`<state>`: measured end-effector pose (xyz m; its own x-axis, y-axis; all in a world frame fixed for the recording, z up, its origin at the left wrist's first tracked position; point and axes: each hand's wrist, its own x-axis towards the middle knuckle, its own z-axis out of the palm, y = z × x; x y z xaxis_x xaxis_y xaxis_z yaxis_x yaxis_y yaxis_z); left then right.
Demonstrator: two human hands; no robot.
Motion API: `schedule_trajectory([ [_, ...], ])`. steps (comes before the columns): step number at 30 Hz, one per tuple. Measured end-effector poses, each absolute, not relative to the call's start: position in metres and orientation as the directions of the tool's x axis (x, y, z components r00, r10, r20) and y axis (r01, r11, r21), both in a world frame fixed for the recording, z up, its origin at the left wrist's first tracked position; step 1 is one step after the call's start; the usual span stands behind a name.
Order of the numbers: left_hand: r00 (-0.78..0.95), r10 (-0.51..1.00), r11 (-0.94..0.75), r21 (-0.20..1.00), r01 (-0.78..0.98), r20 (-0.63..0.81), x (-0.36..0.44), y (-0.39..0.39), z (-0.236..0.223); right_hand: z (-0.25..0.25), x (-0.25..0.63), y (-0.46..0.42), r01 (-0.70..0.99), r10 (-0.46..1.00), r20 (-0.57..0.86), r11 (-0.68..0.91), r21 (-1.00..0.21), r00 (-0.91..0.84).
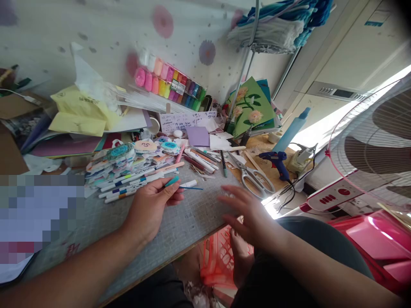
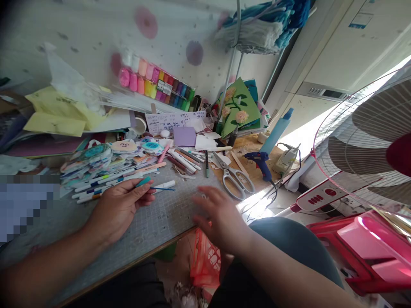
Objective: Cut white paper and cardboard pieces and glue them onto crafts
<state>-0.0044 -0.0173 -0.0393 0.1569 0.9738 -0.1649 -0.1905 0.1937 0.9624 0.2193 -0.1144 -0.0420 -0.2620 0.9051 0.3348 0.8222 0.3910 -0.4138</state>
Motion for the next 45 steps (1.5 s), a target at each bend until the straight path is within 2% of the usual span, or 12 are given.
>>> schedule_trajectory([
  [2, 0.168, 0.976, 0.171, 0.965, -0.199, -0.138, -0.004, -0.017, -0.042, -0.051, 0.219, -0.109, 0.923, 0.966, 0.229, 0.197, -0.331, -0.124],
  [3, 0.173, 0.977, 0.159, 0.966, -0.203, -0.125, -0.003, -0.016, -0.043, -0.055, 0.213, -0.108, 0.939, 0.975, 0.178, 0.182, -0.293, -0.133],
  [6, 0.186, 0.978, 0.136, 0.968, -0.212, -0.097, -0.003, -0.016, -0.046, -0.061, 0.179, -0.112, 0.891, 0.927, 0.135, 0.374, -0.256, -0.35],
  [10, 0.193, 0.979, 0.103, 0.971, -0.217, -0.061, -0.003, -0.016, -0.048, -0.064, 0.147, -0.137, 0.592, 0.674, 0.252, 0.734, -0.332, -0.695],
  [13, 0.198, 0.979, 0.083, 0.972, -0.22, -0.039, -0.003, -0.014, -0.049, -0.067, 0.159, -0.162, 0.502, 0.588, 0.143, 0.774, -0.386, -0.796],
  [17, 0.21, 0.977, 0.068, 0.974, -0.218, -0.021, -0.002, -0.013, -0.049, -0.055, 0.187, -0.185, 0.695, 0.692, -0.138, 0.653, -0.302, -0.709],
  [24, 0.248, 0.968, 0.014, 0.985, -0.172, 0.03, -0.001, -0.014, -0.047, -0.031, 0.158, -0.126, 0.823, 0.919, 0.235, 0.389, -0.413, -0.317],
  [27, 0.281, 0.958, -0.009, 0.988, -0.153, 0.052, -0.002, -0.013, -0.048, -0.04, 0.14, -0.107, 0.835, 0.921, 0.196, 0.388, -0.39, -0.336],
  [31, 0.313, 0.948, -0.016, 0.989, -0.149, 0.063, -0.006, -0.011, -0.049, -0.028, 0.138, -0.139, 0.753, 0.855, 0.12, 0.504, -0.423, -0.505],
  [34, 0.331, 0.942, -0.014, 0.99, -0.138, 0.059, -0.009, -0.012, -0.047, -0.002, 0.155, -0.159, 0.739, 0.841, -0.058, 0.438, -0.512, -0.538],
  [39, 0.344, 0.936, -0.031, 0.991, -0.13, 0.074, -0.009, -0.017, -0.044, 0.014, 0.184, -0.121, 0.854, 0.945, 0.205, 0.318, -0.412, -0.254],
  [45, 0.351, 0.935, -0.019, 0.992, -0.125, 0.062, -0.008, -0.016, -0.045, 0.003, 0.164, -0.075, 0.838, 0.939, 0.132, 0.344, -0.425, -0.318],
])
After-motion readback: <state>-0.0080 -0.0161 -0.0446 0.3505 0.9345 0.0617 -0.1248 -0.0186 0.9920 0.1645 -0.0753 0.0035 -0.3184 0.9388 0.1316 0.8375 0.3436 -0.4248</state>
